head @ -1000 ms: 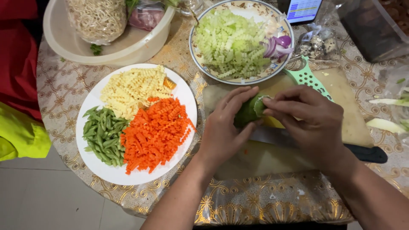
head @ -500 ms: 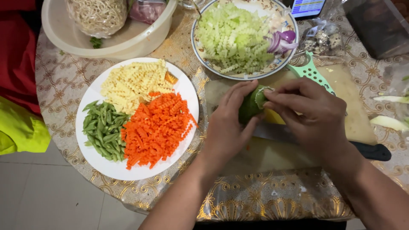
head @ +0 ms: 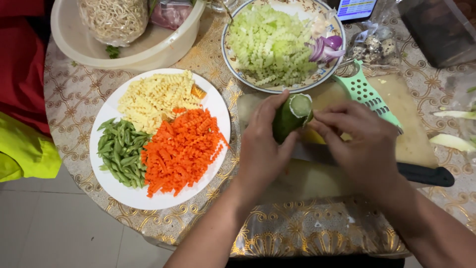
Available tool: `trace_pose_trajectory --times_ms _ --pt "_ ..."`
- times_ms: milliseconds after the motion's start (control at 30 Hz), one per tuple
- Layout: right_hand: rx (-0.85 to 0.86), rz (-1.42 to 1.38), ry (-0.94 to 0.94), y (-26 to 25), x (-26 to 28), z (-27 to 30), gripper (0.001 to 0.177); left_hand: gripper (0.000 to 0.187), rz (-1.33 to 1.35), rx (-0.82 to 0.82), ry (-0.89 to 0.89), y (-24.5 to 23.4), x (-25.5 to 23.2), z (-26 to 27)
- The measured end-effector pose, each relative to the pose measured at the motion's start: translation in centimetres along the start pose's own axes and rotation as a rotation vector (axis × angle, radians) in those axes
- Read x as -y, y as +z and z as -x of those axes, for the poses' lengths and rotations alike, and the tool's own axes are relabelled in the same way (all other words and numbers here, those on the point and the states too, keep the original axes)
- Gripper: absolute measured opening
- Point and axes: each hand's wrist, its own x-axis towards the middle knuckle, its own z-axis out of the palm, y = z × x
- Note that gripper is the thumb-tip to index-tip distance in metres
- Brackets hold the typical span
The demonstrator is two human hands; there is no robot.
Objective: Peeling a green vegetable using a kitchen knife on a cutting board
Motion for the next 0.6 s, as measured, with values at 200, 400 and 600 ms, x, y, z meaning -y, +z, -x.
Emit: trace_pose_trajectory --times_ms 200,400,600 --pt "-0.067 -0.009 -0.146 -0.3 1.2 -1.3 0.010 0.054 0.030 0.046 -0.026 -0.2 -0.5 0.1" --pt "-0.045 0.045 -0.141 -0.7 0.5 -1.9 0.010 0.055 -0.004 0.044 -0.027 -0.1 -0.4 0.2" --pt "-0.037 -0.009 -0.169 -0.5 1.0 -2.0 0.007 0.058 0.025 0.080 -0.039 -0.2 -0.4 0.2"
